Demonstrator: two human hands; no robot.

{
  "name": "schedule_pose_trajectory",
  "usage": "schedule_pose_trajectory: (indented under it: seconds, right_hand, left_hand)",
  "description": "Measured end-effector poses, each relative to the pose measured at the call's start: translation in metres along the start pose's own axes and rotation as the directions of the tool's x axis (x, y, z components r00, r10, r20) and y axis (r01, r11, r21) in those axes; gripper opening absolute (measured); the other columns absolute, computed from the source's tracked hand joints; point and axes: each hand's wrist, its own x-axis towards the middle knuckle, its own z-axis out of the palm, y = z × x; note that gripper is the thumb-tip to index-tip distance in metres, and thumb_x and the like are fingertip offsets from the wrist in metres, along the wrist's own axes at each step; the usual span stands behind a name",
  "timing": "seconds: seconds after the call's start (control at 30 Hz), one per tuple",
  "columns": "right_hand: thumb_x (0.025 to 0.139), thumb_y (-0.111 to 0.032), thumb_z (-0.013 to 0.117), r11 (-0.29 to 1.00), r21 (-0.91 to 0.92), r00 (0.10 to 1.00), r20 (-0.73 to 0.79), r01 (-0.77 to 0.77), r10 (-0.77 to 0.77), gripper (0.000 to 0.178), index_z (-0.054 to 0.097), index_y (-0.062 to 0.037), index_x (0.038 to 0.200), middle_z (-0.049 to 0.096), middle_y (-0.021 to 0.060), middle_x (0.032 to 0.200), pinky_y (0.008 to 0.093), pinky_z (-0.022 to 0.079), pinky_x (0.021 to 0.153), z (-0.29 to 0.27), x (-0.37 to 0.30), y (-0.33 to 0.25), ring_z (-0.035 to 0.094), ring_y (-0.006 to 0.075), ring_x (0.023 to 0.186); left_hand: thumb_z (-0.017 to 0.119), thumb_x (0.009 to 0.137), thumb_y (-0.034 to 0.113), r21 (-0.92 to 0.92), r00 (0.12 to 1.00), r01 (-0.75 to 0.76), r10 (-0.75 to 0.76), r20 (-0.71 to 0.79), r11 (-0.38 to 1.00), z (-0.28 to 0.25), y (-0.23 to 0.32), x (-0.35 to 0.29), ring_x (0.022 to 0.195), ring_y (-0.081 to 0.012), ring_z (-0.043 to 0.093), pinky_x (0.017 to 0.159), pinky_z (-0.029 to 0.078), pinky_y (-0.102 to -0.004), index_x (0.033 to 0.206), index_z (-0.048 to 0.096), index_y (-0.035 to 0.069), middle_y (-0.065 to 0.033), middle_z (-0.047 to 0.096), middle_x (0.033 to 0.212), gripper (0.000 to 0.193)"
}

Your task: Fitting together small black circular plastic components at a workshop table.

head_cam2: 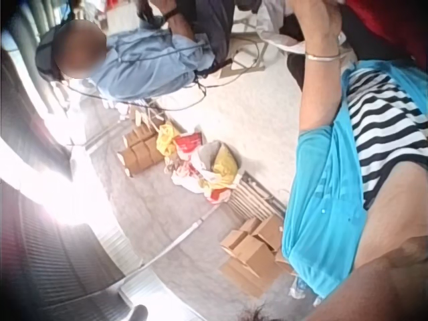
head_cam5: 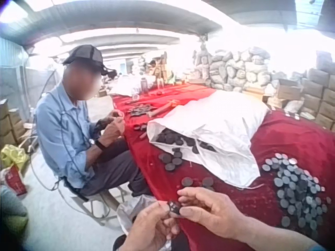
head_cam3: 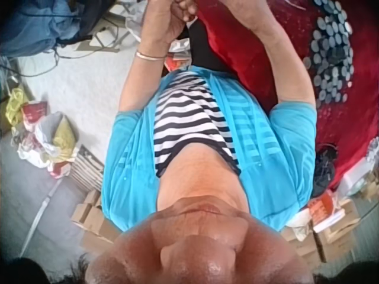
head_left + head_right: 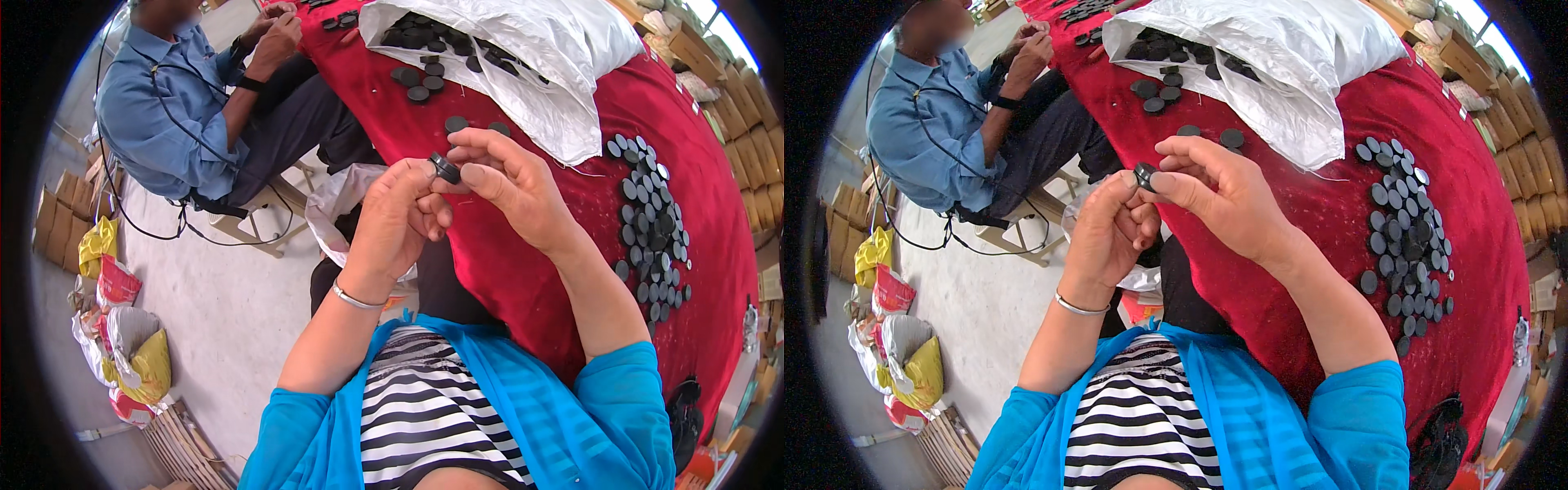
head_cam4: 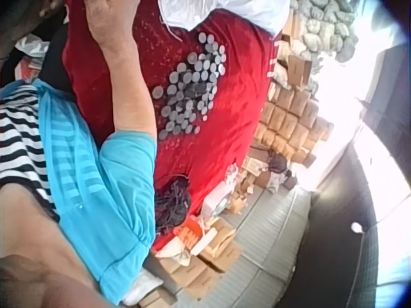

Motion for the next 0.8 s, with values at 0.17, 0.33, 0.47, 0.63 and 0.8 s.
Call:
schedule_pose_trajectory:
  seconds: [0.17, 0.33, 0.47, 0.63, 0.8]
  right_hand:
    - [0.087, -0.02, 0.065, 0.998, -0.062, 0.999, -0.036, 0.005, -0.007, 0.038, 0.056, 0.0001, 0.118, 0.063, 0.0087, 0.097, 0.0272, 0.048, 0.081, -0.007, 0.005, 0.01, 0.06, 0.0129, 0.093]
    - [0.085, -0.015, 0.066, 0.98, -0.192, 0.992, -0.117, -0.058, 0.036, 0.034, 0.058, -0.0005, 0.115, 0.064, 0.007, 0.095, 0.0267, 0.047, 0.076, -0.023, 0.012, 0.019, 0.059, 0.0131, 0.086]
    - [0.079, -0.013, 0.067, 0.801, -0.466, 0.927, 0.18, 0.376, -0.33, 0.036, 0.059, -0.0036, 0.113, 0.064, 0.0134, 0.096, 0.0324, 0.048, 0.079, -0.005, 0.006, -0.002, 0.062, 0.0267, 0.087]
    - [0.078, -0.014, 0.064, 0.733, -0.649, 0.977, 0.091, 0.203, -0.191, 0.033, 0.061, -0.0019, 0.109, 0.065, 0.0145, 0.099, 0.0334, 0.048, 0.08, -0.048, 0.001, -0.024, 0.063, 0.0255, 0.09]
    - [0.074, -0.021, 0.066, 0.318, -0.832, 0.881, -0.473, -0.455, 0.024, 0.036, 0.061, -0.0067, 0.106, 0.061, 0.0162, 0.091, 0.0385, 0.045, 0.079, -0.147, -0.053, -0.053, 0.059, 0.0321, 0.088]
  left_hand:
    - [0.054, 0.092, 0.02, 0.022, 1.0, -0.023, 0.023, 0.006, 0.999, 0.004, 0.002, 0.0, 0.06, -0.0132, 0.061, 0.045, 0.047, -0.0214, 0.096, 0.053, 0.004, -0.0102, 0.065, 0.084, 0.016]
    - [0.054, 0.092, 0.02, 0.016, 0.998, -0.061, 0.062, -0.024, 0.998, 0.001, 0.002, 0.001, 0.058, -0.0132, 0.061, 0.044, 0.046, -0.0213, 0.096, 0.053, 0.003, -0.0081, 0.063, 0.079, 0.018]
    - [0.053, 0.093, 0.023, 0.15, 0.999, 0.006, 0.002, -0.051, 0.989, 0.003, -0.011, 0.004, 0.056, -0.0121, 0.06, 0.044, 0.044, -0.0204, 0.096, 0.054, 0.005, -0.0065, 0.063, 0.078, 0.018]
    - [0.052, 0.095, 0.021, 0.434, 0.993, 0.114, -0.112, -0.031, 0.894, 0.009, -0.015, 0.015, 0.055, -0.011, 0.06, 0.045, 0.046, -0.0191, 0.098, 0.055, 0.005, -0.0039, 0.064, 0.078, 0.017]
    - [0.067, 0.076, 0.013, 0.925, 0.847, -0.376, 0.384, 0.368, -0.058, -0.017, -0.02, 0.048, 0.066, -0.0274, 0.06, 0.059, 0.047, -0.0374, 0.102, 0.057, 0.003, -0.0141, 0.058, 0.081, 0.03]
